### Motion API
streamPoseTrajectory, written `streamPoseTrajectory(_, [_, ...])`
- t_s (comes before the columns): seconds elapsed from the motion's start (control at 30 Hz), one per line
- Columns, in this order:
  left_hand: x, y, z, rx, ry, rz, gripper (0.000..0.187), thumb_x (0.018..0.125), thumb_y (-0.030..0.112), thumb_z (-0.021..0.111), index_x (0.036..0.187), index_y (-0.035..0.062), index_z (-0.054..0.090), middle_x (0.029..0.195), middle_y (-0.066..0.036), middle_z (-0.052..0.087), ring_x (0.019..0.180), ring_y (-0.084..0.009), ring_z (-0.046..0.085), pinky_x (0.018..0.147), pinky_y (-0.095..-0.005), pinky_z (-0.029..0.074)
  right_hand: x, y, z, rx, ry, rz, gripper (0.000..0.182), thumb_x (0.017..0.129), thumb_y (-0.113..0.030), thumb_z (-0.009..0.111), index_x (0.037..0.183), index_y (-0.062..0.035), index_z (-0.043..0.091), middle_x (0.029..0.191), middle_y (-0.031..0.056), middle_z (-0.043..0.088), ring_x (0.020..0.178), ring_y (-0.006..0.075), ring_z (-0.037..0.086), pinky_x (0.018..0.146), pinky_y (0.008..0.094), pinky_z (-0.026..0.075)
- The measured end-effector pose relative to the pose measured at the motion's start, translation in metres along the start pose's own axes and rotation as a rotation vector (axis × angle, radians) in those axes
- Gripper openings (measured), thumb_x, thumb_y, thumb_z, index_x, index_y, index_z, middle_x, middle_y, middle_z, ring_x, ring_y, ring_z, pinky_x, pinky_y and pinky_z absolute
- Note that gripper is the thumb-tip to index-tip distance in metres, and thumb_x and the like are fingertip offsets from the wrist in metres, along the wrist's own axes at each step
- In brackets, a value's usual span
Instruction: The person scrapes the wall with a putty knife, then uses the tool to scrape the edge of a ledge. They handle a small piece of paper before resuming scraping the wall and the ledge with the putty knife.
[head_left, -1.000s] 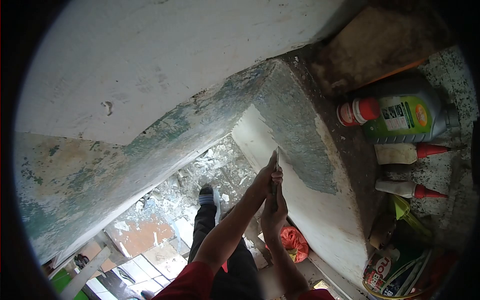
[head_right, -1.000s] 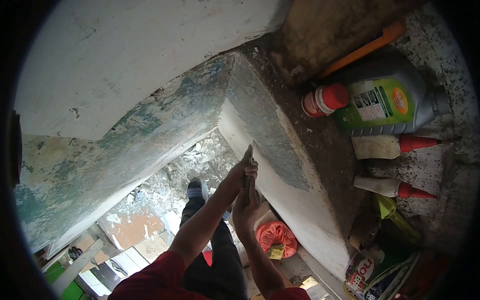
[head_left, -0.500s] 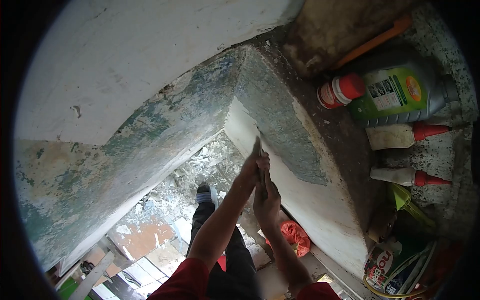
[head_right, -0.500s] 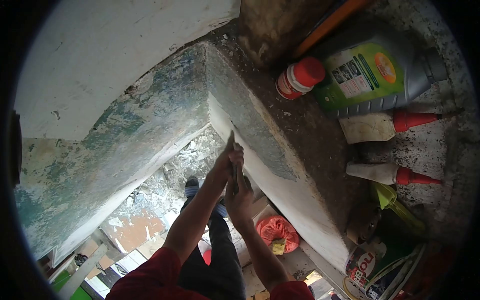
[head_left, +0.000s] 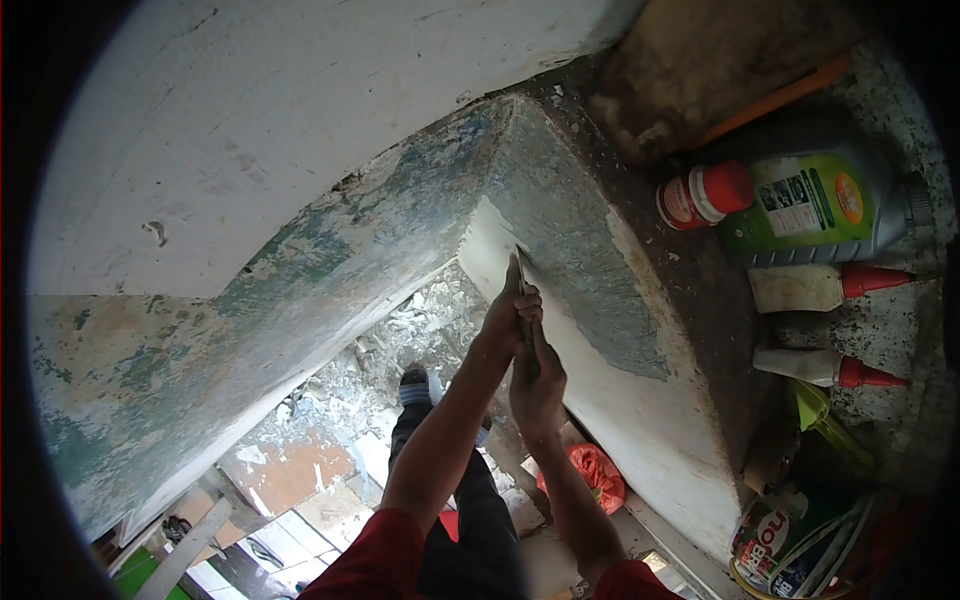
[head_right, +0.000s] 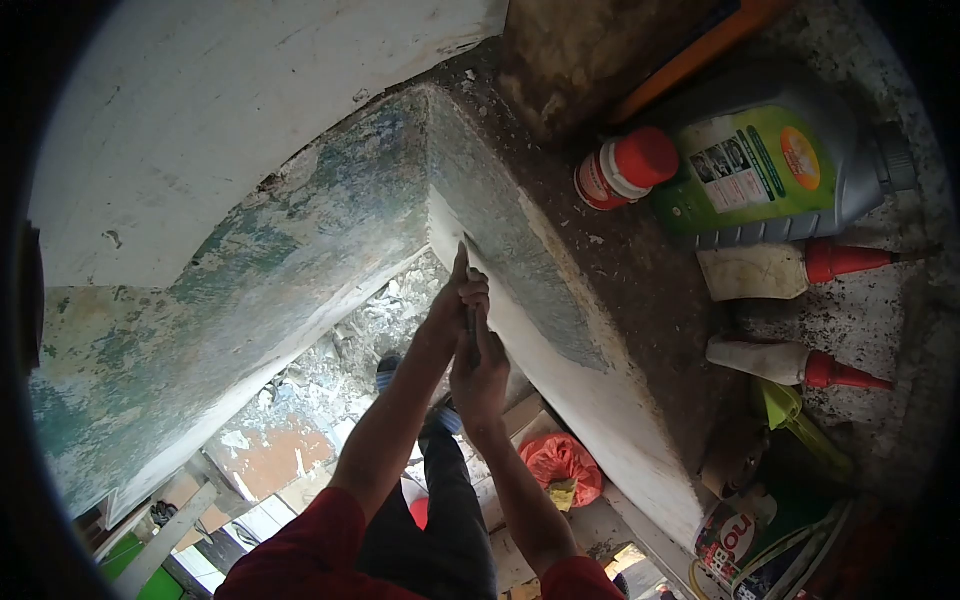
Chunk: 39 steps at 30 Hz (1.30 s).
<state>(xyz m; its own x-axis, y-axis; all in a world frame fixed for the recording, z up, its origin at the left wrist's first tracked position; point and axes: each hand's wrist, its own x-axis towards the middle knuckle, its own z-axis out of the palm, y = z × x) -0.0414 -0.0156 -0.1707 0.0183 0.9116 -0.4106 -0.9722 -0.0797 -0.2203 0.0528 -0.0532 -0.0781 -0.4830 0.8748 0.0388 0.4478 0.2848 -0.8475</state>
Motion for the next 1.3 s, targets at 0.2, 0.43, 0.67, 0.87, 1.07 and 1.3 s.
streamPoseTrajectory(0.2, [-0.014, -0.014, -0.002, 0.293, 0.211, 0.018, 0.047, 0.076, 0.054, 0.053, 0.069, 0.0089, 0.045, 0.047, 0.005, 0.034, 0.037, -0.0037, 0.034, 0.036, -0.0157, 0.030, -0.022, -0.002, 0.005, -0.068, 0.081, -0.028, 0.041, 0.081, -0.002, 0.047, 0.121, 0.0027, 0.040, 0.087, 0.0275, 0.054, 0.076, 0.0390, 0.055, 0.063, 0.0396, 0.044])
streamPoseTrajectory(0.43, [-0.019, -0.008, -0.002, 0.531, 0.239, 0.007, 0.049, 0.076, 0.058, 0.049, 0.066, 0.0099, 0.043, 0.048, 0.005, 0.033, 0.038, -0.0043, 0.033, 0.036, -0.0168, 0.031, -0.034, 0.015, 0.017, -0.031, 0.123, 0.010, 0.039, 0.082, -0.003, 0.046, 0.121, 0.0029, 0.041, 0.089, 0.0243, 0.057, 0.075, 0.0323, 0.058, 0.063, 0.0335, 0.044])
streamPoseTrajectory(0.67, [-0.010, 0.006, 0.006, 0.351, 0.179, 0.056, 0.049, 0.074, 0.057, 0.052, 0.068, 0.0099, 0.043, 0.049, 0.004, 0.037, 0.037, -0.0032, 0.034, 0.033, -0.0135, 0.028, -0.018, 0.002, 0.016, -0.155, 0.053, -0.007, 0.046, 0.078, 0.003, 0.047, 0.123, 0.0013, 0.040, 0.074, 0.0213, 0.052, 0.063, 0.0336, 0.051, 0.054, 0.0385, 0.040])
streamPoseTrajectory(0.87, [0.002, 0.006, -0.005, 0.146, 0.137, 0.014, 0.047, 0.075, 0.057, 0.051, 0.069, 0.0108, 0.044, 0.049, 0.004, 0.036, 0.036, -0.0037, 0.034, 0.034, -0.0148, 0.029, -0.008, 0.005, 0.014, -0.149, -0.016, 0.023, 0.046, 0.079, 0.002, 0.047, 0.124, 0.0013, 0.038, 0.072, 0.0197, 0.051, 0.060, 0.0301, 0.052, 0.053, 0.0378, 0.040])
streamPoseTrajectory(1.07, [-0.015, -0.011, 0.005, 0.369, 0.244, 0.030, 0.044, 0.078, 0.055, 0.049, 0.072, 0.0119, 0.043, 0.050, 0.005, 0.036, 0.037, -0.0017, 0.032, 0.034, -0.0140, 0.027, -0.028, 0.011, 0.018, -0.047, 0.103, 0.020, 0.045, 0.079, 0.002, 0.047, 0.124, -0.0011, 0.039, 0.069, 0.0173, 0.048, 0.055, 0.0260, 0.048, 0.050, 0.0361, 0.037])
streamPoseTrajectory(1.3, [-0.012, -0.002, -0.007, 0.411, 0.187, -0.030, 0.045, 0.078, 0.055, 0.050, 0.073, 0.0103, 0.044, 0.053, 0.004, 0.039, 0.038, -0.0018, 0.033, 0.035, -0.0146, 0.028, -0.029, -0.004, 0.013, -0.157, 0.033, 0.130, 0.041, 0.084, -0.007, 0.045, 0.124, -0.0030, 0.040, 0.085, 0.0215, 0.056, 0.070, 0.0300, 0.056, 0.061, 0.0305, 0.043])
